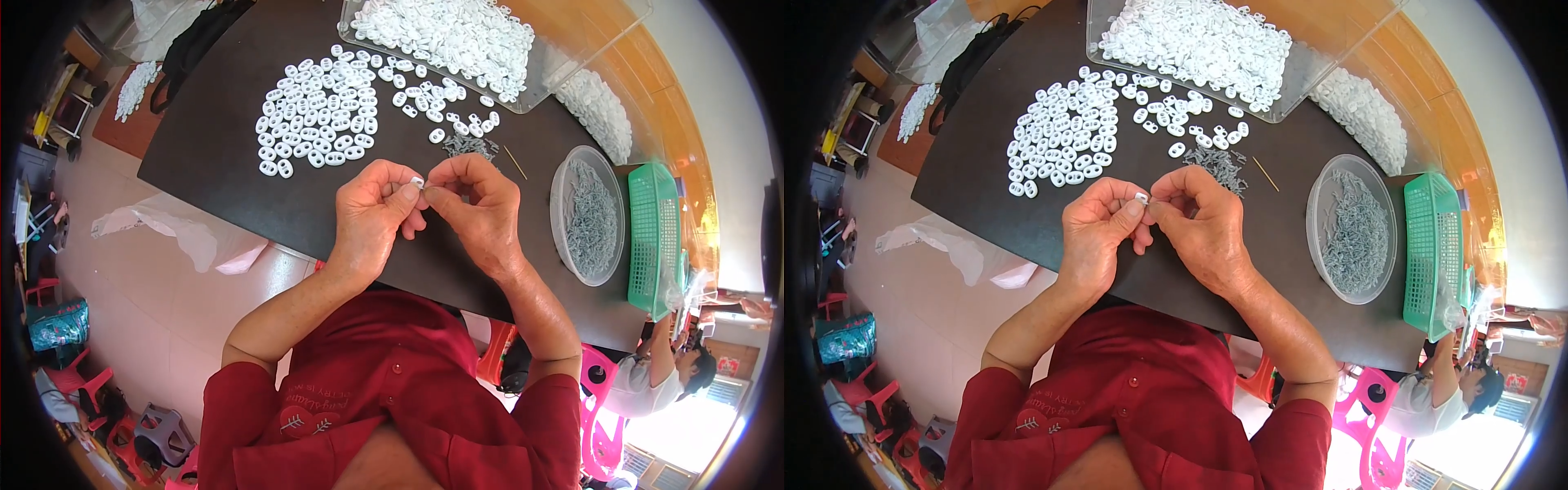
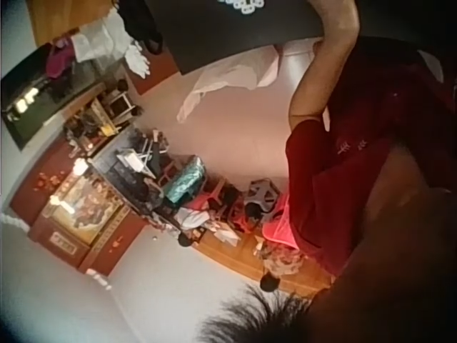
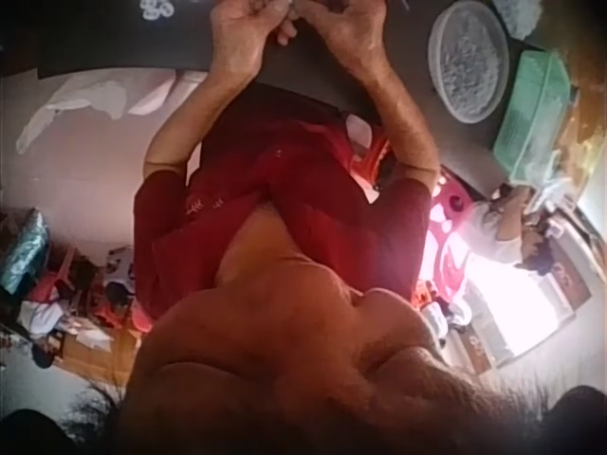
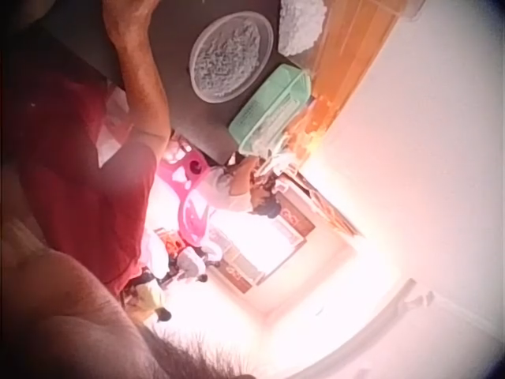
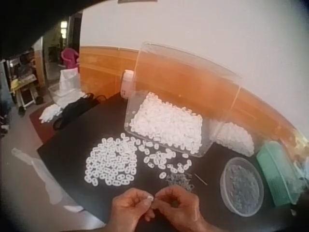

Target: Assembling small plastic rings by inserting metal pins into them at a workbench.

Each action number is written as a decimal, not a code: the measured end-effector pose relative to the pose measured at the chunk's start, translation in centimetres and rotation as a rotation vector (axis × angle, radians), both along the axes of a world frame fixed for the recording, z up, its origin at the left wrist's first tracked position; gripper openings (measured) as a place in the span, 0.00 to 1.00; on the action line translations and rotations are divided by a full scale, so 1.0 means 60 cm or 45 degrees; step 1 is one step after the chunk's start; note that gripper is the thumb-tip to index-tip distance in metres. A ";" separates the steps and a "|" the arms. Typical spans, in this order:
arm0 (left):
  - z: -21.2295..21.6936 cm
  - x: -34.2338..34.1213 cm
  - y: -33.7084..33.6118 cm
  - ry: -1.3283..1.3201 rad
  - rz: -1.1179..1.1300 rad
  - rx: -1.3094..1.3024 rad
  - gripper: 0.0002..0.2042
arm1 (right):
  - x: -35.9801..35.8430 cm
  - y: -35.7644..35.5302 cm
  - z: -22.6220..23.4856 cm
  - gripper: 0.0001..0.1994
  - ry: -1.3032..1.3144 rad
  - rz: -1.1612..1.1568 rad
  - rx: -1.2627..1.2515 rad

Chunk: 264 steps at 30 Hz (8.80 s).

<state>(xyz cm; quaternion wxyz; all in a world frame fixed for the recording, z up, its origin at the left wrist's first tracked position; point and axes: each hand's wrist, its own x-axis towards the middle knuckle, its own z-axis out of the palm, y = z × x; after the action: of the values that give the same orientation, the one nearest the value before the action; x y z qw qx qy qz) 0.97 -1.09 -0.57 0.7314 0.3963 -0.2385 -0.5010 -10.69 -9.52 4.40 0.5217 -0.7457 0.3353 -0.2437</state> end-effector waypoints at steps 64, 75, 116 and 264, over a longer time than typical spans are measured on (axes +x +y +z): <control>-0.003 0.005 0.007 0.059 0.124 -0.012 0.06 | 0.030 -0.082 -0.013 0.03 0.117 0.122 -0.822; 0.010 0.005 0.012 -0.088 0.134 0.042 0.07 | -0.006 -0.042 -0.005 0.06 -0.142 0.114 0.184; 0.016 -0.008 0.014 -0.021 0.133 0.134 0.03 | -0.004 0.008 -0.021 0.07 -0.157 -0.103 -0.038; 0.030 -0.042 0.033 -0.819 0.153 -0.073 0.15 | -0.044 0.033 -0.030 0.06 -0.166 -0.239 -0.557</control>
<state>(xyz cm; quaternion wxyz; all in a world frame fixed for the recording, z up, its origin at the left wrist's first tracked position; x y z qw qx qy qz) -1.54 0.89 1.20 0.6577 0.5269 -0.4474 -0.2993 -13.35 -7.57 2.60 0.3436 -0.7891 0.3079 -0.4055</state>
